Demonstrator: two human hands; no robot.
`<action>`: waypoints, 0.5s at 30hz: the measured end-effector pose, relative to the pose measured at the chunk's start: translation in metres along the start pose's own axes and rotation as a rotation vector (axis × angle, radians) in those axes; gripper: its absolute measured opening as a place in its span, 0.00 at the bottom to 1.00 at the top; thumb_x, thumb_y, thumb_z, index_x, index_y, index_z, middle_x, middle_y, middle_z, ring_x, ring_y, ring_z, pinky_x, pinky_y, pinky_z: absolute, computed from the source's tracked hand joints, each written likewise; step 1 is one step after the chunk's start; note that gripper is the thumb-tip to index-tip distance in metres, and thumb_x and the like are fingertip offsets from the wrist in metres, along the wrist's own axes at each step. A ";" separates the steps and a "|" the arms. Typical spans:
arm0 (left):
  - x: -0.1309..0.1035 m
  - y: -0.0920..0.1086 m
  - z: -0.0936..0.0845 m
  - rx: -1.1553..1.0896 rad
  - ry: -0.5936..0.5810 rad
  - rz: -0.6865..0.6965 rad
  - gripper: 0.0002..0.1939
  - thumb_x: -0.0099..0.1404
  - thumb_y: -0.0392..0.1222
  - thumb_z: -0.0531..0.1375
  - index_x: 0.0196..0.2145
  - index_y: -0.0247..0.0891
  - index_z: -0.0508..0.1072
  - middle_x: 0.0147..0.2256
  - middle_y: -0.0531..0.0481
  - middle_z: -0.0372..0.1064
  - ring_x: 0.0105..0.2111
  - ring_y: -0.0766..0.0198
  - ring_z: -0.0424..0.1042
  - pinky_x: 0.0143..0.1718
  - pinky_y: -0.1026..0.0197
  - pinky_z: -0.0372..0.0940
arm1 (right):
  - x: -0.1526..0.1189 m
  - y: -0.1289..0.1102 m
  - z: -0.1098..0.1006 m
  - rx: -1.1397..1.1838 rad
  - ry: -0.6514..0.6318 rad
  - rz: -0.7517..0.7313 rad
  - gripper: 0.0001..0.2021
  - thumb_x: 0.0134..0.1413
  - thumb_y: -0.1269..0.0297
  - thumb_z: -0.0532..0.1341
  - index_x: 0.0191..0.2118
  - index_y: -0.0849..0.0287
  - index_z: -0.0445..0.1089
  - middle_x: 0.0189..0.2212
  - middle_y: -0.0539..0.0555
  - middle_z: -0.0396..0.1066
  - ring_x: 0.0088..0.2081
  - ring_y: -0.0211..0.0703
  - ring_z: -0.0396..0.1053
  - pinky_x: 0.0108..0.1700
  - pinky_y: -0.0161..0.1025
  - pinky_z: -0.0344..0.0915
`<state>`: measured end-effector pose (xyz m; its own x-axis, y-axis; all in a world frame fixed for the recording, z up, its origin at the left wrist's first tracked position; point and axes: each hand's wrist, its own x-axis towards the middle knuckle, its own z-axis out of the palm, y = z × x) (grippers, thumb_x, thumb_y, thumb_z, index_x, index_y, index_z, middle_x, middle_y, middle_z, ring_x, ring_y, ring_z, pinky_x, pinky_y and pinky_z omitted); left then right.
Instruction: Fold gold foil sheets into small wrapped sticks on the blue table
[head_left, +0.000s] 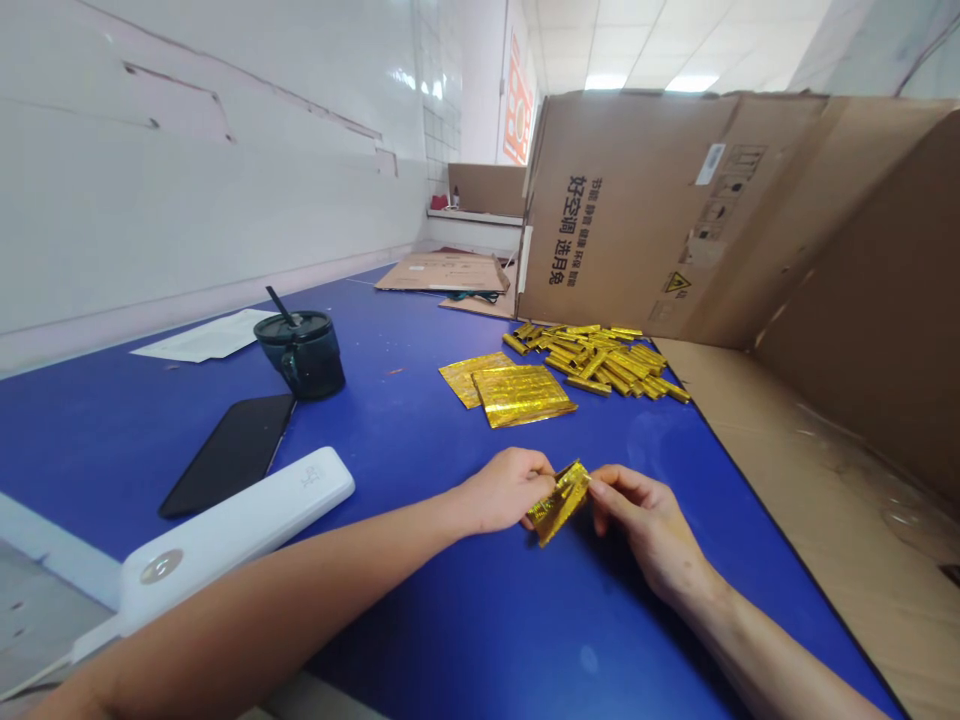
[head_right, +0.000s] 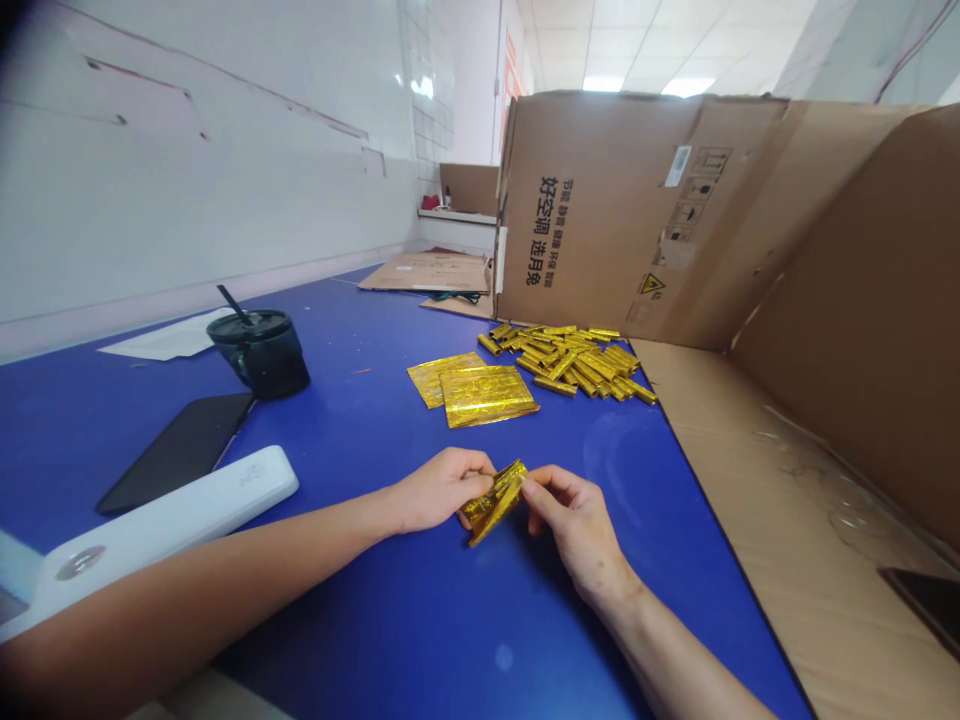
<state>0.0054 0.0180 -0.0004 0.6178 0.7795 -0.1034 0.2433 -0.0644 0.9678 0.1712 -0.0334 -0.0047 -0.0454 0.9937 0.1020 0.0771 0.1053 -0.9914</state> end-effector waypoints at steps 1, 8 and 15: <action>0.000 -0.001 0.000 0.007 0.006 0.003 0.07 0.55 0.40 0.51 0.27 0.34 0.63 0.20 0.54 0.63 0.20 0.67 0.65 0.22 0.64 0.63 | 0.000 0.000 0.000 -0.007 -0.006 -0.001 0.09 0.47 0.59 0.59 0.26 0.61 0.68 0.15 0.45 0.60 0.19 0.32 0.54 0.23 0.33 0.48; -0.005 -0.001 0.005 0.168 0.049 0.080 0.12 0.57 0.44 0.50 0.31 0.33 0.67 0.21 0.53 0.64 0.20 0.68 0.64 0.21 0.67 0.59 | 0.000 0.000 0.002 0.033 -0.014 0.040 0.10 0.45 0.59 0.60 0.26 0.62 0.68 0.14 0.44 0.58 0.16 0.30 0.50 0.20 0.32 0.44; -0.017 0.009 0.010 0.476 0.180 0.244 0.12 0.60 0.41 0.48 0.33 0.36 0.69 0.27 0.52 0.69 0.26 0.67 0.66 0.26 0.67 0.58 | -0.001 -0.001 0.002 0.001 -0.007 0.105 0.13 0.46 0.59 0.59 0.19 0.62 0.63 0.12 0.43 0.56 0.15 0.29 0.49 0.19 0.31 0.44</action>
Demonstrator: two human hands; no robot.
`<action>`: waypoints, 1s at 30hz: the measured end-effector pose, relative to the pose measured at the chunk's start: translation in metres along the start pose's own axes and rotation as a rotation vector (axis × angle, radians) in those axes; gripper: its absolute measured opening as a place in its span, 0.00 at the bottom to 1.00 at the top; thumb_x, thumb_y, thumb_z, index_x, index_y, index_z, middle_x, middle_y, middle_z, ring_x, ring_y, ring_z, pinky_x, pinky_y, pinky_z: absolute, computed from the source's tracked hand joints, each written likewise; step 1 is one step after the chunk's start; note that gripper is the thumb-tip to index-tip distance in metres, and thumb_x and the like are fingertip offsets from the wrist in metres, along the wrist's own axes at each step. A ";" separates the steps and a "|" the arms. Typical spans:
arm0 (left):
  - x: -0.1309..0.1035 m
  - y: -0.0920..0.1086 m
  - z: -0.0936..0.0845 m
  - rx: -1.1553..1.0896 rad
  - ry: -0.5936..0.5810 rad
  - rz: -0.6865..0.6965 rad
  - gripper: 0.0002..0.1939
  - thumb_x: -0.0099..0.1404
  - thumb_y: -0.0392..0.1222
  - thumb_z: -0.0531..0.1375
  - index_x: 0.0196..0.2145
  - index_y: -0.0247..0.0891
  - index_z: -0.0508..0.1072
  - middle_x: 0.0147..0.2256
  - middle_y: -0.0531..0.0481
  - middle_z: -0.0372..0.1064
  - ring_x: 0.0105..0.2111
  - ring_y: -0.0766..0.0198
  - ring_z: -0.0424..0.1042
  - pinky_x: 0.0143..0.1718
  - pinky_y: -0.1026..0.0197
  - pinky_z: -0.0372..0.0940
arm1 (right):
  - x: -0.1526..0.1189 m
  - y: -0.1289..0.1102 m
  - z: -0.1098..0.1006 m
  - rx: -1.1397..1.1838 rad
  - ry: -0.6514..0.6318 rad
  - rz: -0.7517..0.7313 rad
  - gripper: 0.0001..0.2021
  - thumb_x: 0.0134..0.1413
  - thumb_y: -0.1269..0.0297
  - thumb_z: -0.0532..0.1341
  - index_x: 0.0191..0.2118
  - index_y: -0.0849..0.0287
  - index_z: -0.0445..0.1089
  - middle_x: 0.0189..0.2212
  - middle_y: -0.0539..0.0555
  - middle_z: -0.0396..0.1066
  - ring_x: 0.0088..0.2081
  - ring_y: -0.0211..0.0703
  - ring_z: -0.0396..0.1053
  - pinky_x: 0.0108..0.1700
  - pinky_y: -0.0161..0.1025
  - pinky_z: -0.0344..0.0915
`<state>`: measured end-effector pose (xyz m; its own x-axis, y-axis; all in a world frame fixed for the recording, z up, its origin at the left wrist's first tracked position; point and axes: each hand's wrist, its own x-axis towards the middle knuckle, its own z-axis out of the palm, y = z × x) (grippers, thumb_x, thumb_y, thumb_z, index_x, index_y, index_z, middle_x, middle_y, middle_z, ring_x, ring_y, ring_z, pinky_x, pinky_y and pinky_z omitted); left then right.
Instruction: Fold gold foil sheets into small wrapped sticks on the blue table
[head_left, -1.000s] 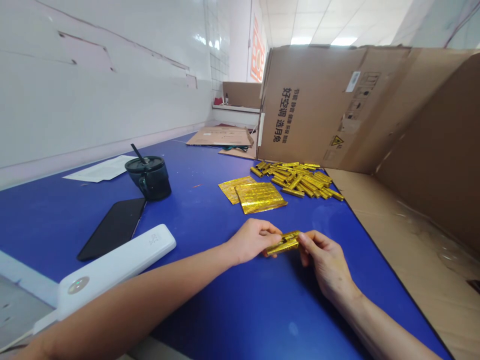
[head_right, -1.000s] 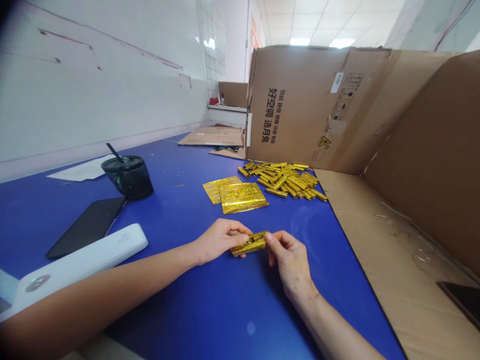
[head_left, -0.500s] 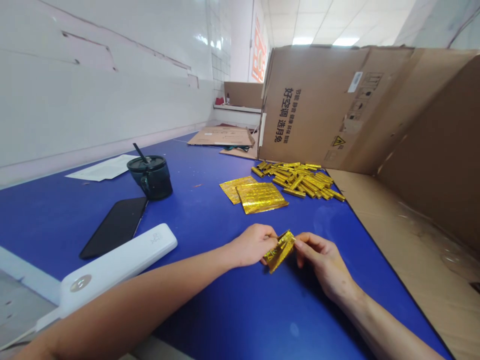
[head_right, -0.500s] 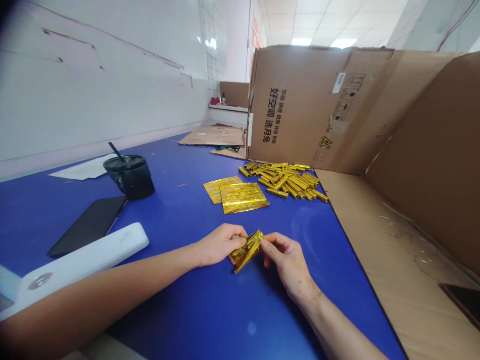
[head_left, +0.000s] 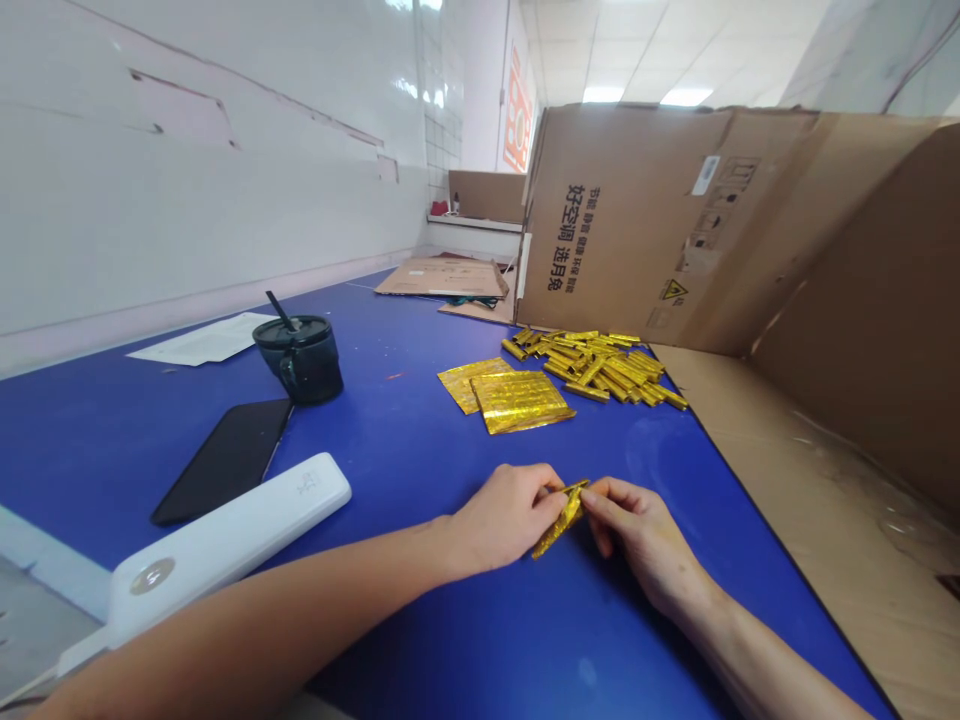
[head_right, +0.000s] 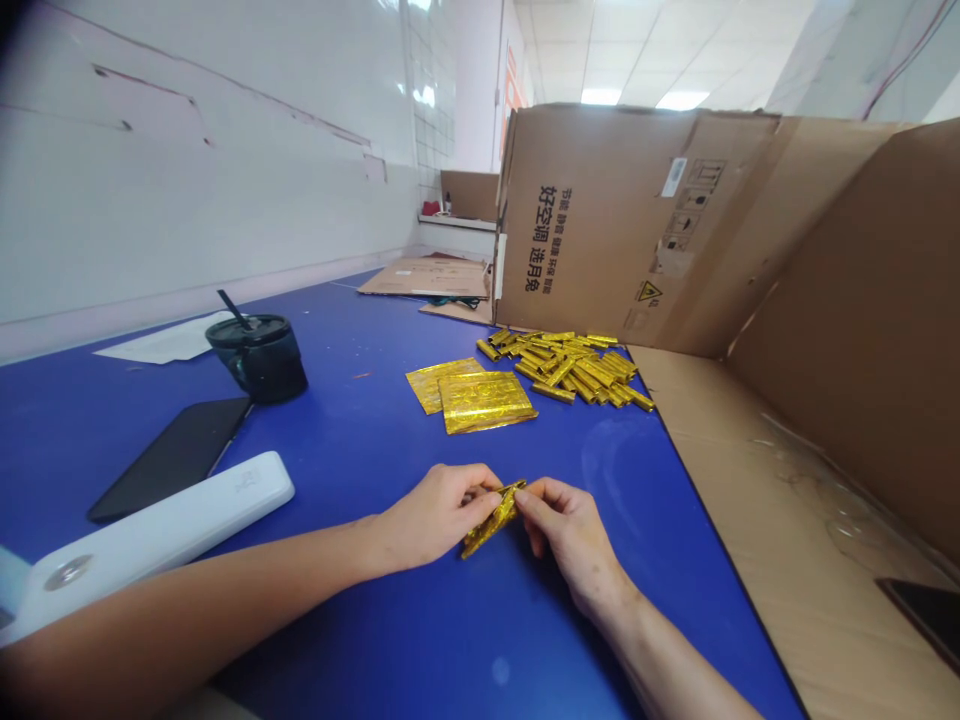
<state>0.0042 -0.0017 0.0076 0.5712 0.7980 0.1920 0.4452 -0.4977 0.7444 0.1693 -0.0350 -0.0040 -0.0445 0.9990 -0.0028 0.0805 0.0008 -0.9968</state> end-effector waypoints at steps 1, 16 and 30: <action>-0.001 0.002 -0.001 0.033 0.002 0.011 0.12 0.60 0.41 0.48 0.34 0.36 0.69 0.26 0.52 0.69 0.26 0.67 0.66 0.26 0.67 0.58 | 0.000 0.000 0.000 0.002 -0.004 0.005 0.13 0.46 0.59 0.59 0.19 0.62 0.62 0.12 0.43 0.57 0.15 0.28 0.50 0.19 0.30 0.44; -0.009 0.009 0.001 0.286 -0.058 0.144 0.09 0.61 0.36 0.46 0.36 0.37 0.64 0.31 0.50 0.67 0.31 0.63 0.68 0.32 0.64 0.59 | 0.003 0.000 0.009 0.084 0.126 0.082 0.11 0.42 0.59 0.59 0.21 0.60 0.60 0.14 0.44 0.62 0.10 0.30 0.57 0.13 0.29 0.49; -0.009 0.017 -0.002 0.031 -0.108 0.174 0.13 0.59 0.30 0.45 0.40 0.38 0.64 0.33 0.51 0.65 0.31 0.65 0.65 0.35 0.65 0.58 | 0.009 0.008 0.002 0.371 0.143 0.058 0.11 0.43 0.60 0.62 0.24 0.63 0.64 0.15 0.45 0.64 0.11 0.28 0.56 0.16 0.29 0.54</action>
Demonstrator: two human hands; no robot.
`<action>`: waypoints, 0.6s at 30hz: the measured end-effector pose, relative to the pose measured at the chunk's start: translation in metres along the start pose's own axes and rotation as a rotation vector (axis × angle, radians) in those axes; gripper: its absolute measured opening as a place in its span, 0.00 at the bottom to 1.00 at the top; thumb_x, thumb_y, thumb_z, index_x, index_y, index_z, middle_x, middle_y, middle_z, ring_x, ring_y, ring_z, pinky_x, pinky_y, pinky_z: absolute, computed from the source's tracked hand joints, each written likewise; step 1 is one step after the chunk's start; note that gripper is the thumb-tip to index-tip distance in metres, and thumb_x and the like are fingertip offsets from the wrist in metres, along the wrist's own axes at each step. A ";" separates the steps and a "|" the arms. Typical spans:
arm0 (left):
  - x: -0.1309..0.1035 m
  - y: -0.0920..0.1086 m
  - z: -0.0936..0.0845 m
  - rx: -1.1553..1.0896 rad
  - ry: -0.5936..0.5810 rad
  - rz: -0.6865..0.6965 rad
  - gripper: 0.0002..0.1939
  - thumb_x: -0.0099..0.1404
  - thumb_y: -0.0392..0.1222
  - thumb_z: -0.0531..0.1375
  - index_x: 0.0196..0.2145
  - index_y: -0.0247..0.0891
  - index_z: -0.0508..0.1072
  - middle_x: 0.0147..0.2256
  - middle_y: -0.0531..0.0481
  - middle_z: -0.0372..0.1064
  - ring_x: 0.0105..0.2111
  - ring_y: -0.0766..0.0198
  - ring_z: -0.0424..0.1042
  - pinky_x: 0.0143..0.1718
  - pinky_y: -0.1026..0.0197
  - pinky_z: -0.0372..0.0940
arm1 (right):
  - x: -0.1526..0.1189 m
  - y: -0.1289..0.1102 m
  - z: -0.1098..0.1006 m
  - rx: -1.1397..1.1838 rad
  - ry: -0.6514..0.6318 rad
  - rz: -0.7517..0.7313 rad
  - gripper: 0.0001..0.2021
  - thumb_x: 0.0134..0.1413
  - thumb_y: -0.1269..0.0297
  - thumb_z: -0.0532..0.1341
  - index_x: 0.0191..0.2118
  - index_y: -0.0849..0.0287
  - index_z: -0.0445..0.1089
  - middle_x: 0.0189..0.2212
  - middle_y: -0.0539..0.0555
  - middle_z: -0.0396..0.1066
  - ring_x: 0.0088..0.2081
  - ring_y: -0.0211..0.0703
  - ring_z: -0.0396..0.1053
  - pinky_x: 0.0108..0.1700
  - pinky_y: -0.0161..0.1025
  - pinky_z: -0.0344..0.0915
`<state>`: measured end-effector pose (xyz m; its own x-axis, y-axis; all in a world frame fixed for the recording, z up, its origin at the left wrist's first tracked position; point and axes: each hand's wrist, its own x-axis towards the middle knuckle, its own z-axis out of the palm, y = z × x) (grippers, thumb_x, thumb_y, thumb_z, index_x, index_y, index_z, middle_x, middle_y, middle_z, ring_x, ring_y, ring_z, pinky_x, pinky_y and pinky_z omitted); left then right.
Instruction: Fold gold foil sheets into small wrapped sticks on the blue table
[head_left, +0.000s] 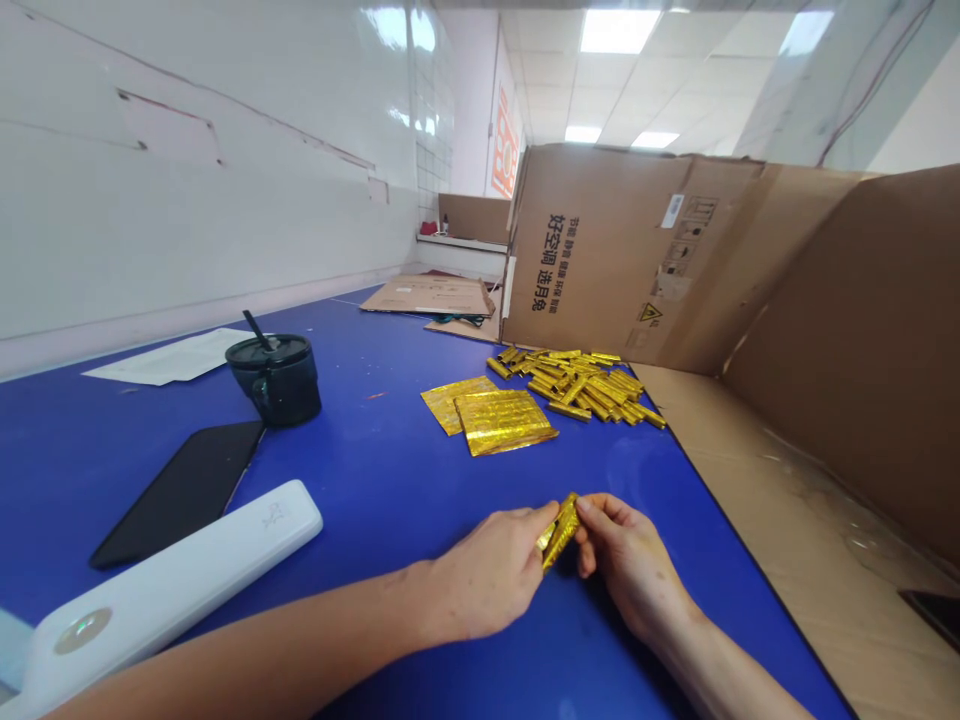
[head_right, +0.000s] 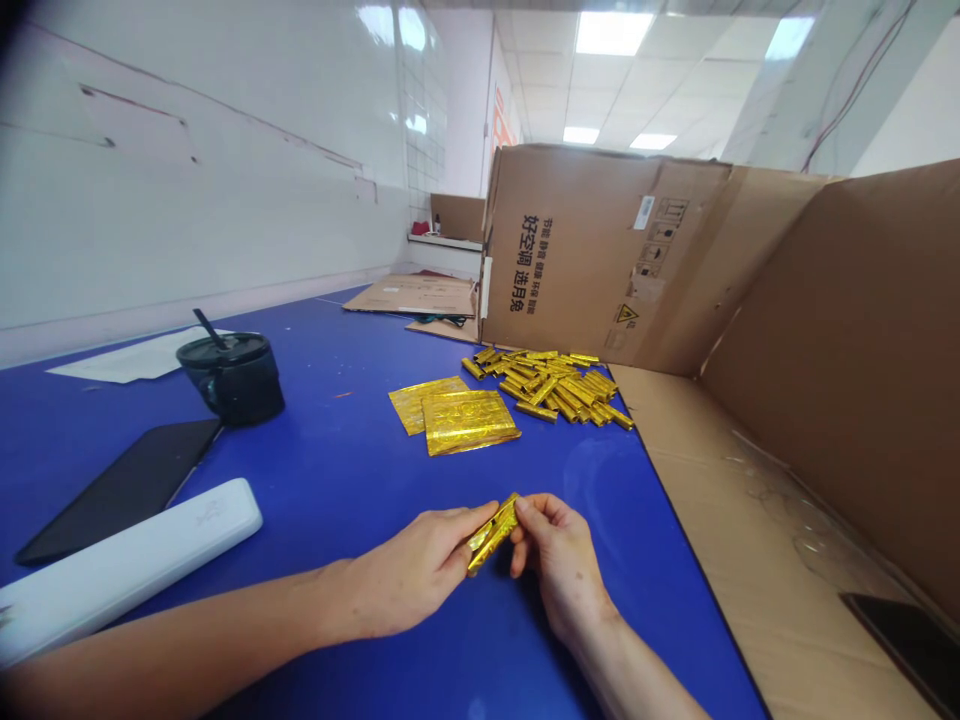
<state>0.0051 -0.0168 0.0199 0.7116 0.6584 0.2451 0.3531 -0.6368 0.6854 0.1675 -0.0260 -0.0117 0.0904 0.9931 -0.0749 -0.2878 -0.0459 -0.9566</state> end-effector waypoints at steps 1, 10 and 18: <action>0.000 -0.001 0.001 0.007 -0.001 0.001 0.13 0.59 0.30 0.46 0.40 0.37 0.64 0.32 0.51 0.65 0.31 0.65 0.65 0.34 0.65 0.58 | 0.001 0.000 0.000 0.021 -0.005 0.007 0.11 0.43 0.60 0.62 0.24 0.63 0.65 0.14 0.45 0.64 0.12 0.28 0.56 0.16 0.29 0.54; 0.000 -0.005 0.003 -0.006 -0.008 0.006 0.14 0.58 0.30 0.45 0.41 0.37 0.62 0.32 0.51 0.64 0.30 0.65 0.65 0.34 0.66 0.58 | -0.002 -0.010 0.001 0.091 -0.115 0.084 0.12 0.41 0.63 0.64 0.32 0.63 0.65 0.21 0.49 0.67 0.17 0.32 0.62 0.22 0.33 0.61; -0.001 -0.003 0.004 -0.014 0.008 -0.001 0.14 0.58 0.30 0.45 0.41 0.37 0.63 0.33 0.50 0.65 0.31 0.65 0.65 0.34 0.65 0.58 | -0.008 -0.006 0.008 -0.053 -0.146 -0.010 0.23 0.41 0.61 0.64 0.44 0.59 0.56 0.17 0.44 0.64 0.17 0.36 0.63 0.23 0.35 0.61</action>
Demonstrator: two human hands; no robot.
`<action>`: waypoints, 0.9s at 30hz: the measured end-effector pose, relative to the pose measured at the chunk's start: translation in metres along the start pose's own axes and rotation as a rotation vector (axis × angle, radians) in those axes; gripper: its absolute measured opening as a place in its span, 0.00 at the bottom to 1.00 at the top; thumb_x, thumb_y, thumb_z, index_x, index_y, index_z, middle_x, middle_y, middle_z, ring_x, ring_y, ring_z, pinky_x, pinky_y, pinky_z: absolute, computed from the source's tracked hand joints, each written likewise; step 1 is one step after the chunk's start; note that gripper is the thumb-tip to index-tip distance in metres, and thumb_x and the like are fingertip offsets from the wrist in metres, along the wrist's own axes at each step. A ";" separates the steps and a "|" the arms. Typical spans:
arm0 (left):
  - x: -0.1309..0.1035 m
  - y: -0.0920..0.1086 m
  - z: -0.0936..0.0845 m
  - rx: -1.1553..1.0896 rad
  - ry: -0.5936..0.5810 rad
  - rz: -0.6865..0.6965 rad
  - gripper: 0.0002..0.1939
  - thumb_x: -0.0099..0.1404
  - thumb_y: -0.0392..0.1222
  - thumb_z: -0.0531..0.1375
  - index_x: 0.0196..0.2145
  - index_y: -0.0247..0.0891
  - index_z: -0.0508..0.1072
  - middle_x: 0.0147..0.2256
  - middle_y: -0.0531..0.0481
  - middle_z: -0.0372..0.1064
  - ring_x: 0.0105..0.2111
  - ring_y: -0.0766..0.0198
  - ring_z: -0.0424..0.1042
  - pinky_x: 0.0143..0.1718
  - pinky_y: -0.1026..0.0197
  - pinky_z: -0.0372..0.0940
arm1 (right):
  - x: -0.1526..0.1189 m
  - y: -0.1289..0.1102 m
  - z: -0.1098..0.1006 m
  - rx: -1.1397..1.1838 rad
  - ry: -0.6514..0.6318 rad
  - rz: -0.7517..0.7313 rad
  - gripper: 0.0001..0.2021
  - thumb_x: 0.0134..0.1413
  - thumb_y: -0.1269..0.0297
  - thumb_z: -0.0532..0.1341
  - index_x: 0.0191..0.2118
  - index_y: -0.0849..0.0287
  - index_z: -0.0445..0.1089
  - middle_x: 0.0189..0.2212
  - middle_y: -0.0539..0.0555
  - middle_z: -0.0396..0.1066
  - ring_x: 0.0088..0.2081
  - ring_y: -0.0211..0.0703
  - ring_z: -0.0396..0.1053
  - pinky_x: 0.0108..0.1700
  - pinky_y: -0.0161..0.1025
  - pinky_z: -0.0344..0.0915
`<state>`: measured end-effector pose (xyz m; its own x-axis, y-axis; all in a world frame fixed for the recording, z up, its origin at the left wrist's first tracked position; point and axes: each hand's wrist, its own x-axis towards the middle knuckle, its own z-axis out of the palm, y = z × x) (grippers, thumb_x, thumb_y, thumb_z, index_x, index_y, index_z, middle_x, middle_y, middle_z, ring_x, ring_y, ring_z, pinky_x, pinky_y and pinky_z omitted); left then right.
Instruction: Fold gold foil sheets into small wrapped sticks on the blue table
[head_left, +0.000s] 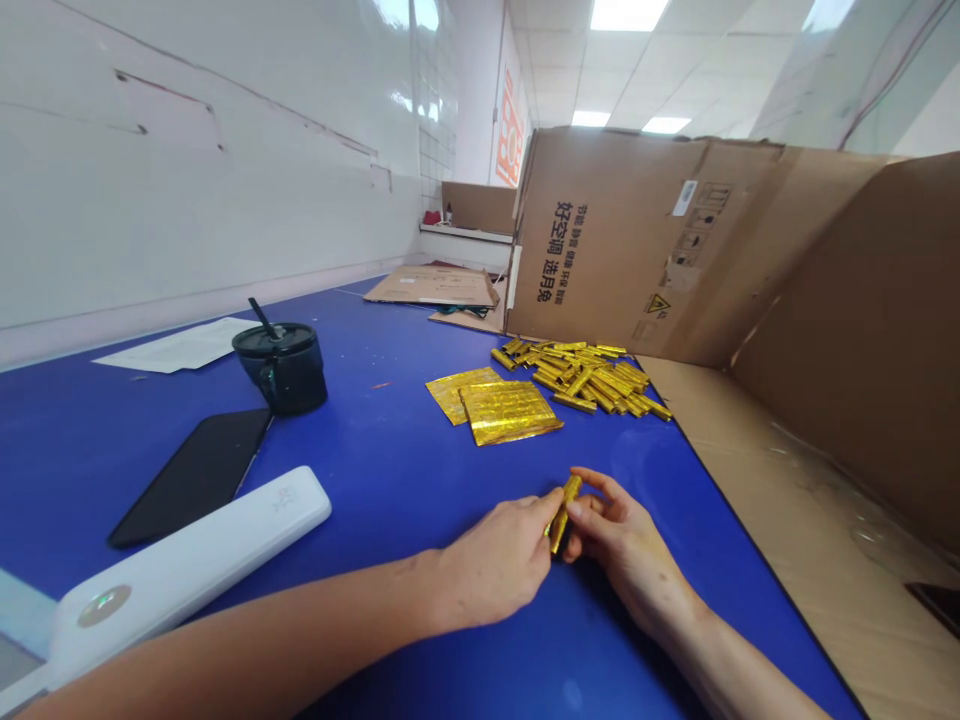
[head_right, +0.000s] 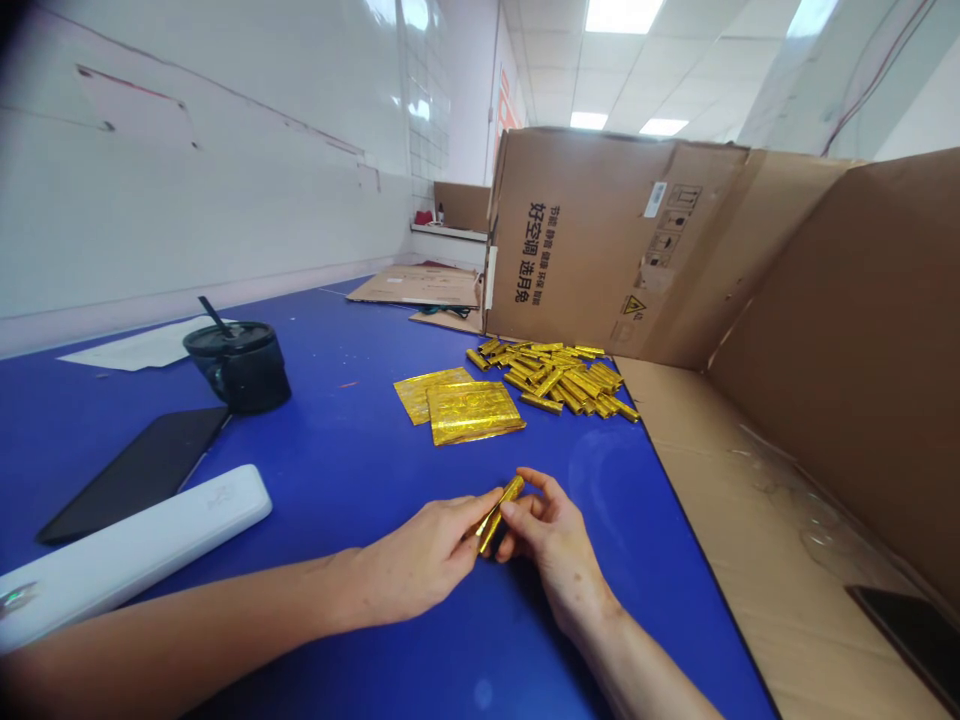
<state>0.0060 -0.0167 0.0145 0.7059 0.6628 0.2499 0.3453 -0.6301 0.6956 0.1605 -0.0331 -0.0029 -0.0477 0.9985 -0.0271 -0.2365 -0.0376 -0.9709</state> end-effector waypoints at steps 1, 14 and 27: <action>0.000 0.001 0.000 -0.007 -0.001 0.001 0.14 0.58 0.30 0.45 0.41 0.37 0.62 0.33 0.50 0.65 0.32 0.65 0.65 0.35 0.65 0.58 | 0.000 0.000 0.000 -0.016 0.010 0.001 0.23 0.42 0.60 0.63 0.44 0.60 0.56 0.17 0.44 0.63 0.17 0.36 0.63 0.23 0.35 0.61; 0.008 -0.003 0.010 -0.731 -0.096 -0.273 0.18 0.55 0.30 0.49 0.43 0.36 0.65 0.30 0.50 0.64 0.28 0.67 0.67 0.27 0.64 0.64 | -0.008 0.008 -0.008 -0.931 0.194 -0.606 0.08 0.51 0.63 0.54 0.35 0.55 0.68 0.45 0.57 0.58 0.39 0.44 0.64 0.38 0.40 0.64; 0.011 0.004 0.000 -1.004 -0.058 -0.398 0.20 0.48 0.24 0.48 0.38 0.33 0.69 0.29 0.52 0.64 0.28 0.70 0.66 0.32 0.63 0.63 | -0.013 -0.002 -0.011 -1.212 0.024 -0.675 0.18 0.51 0.59 0.54 0.49 0.57 0.62 0.48 0.59 0.59 0.47 0.50 0.62 0.45 0.44 0.63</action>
<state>0.0156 -0.0117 0.0200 0.6925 0.7097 -0.1299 -0.0896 0.2633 0.9606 0.1721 -0.0454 -0.0032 -0.2432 0.8104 0.5330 0.7747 0.4930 -0.3960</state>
